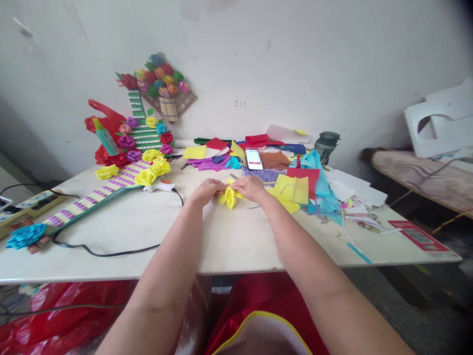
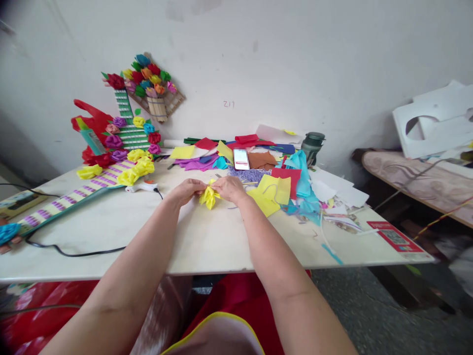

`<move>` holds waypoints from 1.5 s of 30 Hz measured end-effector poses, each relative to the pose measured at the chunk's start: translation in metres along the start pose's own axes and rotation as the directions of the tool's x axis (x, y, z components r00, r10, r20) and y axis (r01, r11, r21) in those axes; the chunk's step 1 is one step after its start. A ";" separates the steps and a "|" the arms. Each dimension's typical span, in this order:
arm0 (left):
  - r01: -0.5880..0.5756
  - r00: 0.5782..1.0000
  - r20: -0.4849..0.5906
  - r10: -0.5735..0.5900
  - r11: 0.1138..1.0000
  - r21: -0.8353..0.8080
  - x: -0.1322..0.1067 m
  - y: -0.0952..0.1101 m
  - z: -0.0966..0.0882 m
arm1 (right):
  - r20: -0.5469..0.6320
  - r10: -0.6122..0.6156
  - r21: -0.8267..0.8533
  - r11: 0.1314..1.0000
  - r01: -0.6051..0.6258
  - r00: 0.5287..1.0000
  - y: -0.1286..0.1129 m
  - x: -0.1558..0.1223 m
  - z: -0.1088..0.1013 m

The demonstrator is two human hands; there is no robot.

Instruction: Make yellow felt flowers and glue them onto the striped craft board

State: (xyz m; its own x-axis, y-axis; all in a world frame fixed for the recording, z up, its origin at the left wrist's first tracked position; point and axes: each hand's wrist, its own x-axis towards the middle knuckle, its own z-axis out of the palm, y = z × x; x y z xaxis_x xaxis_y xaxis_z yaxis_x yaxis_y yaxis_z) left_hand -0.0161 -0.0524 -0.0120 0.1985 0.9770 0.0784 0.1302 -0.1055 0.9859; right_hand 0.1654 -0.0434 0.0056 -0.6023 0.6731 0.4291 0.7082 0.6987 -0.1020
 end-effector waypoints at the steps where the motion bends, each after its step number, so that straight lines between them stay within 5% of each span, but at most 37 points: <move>1: -0.009 1.000 0.001 0.009 1.000 0.011 0.000 0.000 0.000 | 0.001 0.010 0.015 1.000 -0.010 1.000 0.001 0.000 0.001; 10: -0.159 0.987 0.055 0.151 0.969 0.188 -0.002 0.004 0.000 | 0.072 0.159 0.185 0.968 -0.169 0.985 0.007 -0.002 0.000; 16: -0.202 0.979 0.051 0.197 0.918 0.342 0.002 0.002 0.000 | 0.074 0.136 0.207 0.967 -0.149 0.988 0.011 -0.001 0.005; 26: -0.099 0.995 0.023 0.098 0.994 0.051 -0.001 0.001 0.000 | -0.039 0.017 0.012 1.000 -0.017 0.999 0.000 0.000 0.004; 33: -0.143 0.984 -0.102 0.143 0.990 0.016 -0.004 0.006 0.001 | -0.087 0.130 0.146 0.982 -0.117 0.988 0.005 0.000 0.003; 45: -0.057 0.990 0.123 0.064 0.996 -0.061 -0.009 0.009 0.004 | -0.098 0.207 0.346 0.924 -0.161 0.974 0.007 -0.001 0.000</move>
State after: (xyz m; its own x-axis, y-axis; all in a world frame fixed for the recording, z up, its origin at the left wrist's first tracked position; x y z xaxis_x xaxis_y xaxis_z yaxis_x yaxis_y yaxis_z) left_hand -0.0130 -0.0634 -0.0042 0.3241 0.9380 0.1230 0.0592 -0.1499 0.9869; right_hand 0.1704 -0.0391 0.0042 -0.4041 0.7760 0.4843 0.6240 0.6210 -0.4743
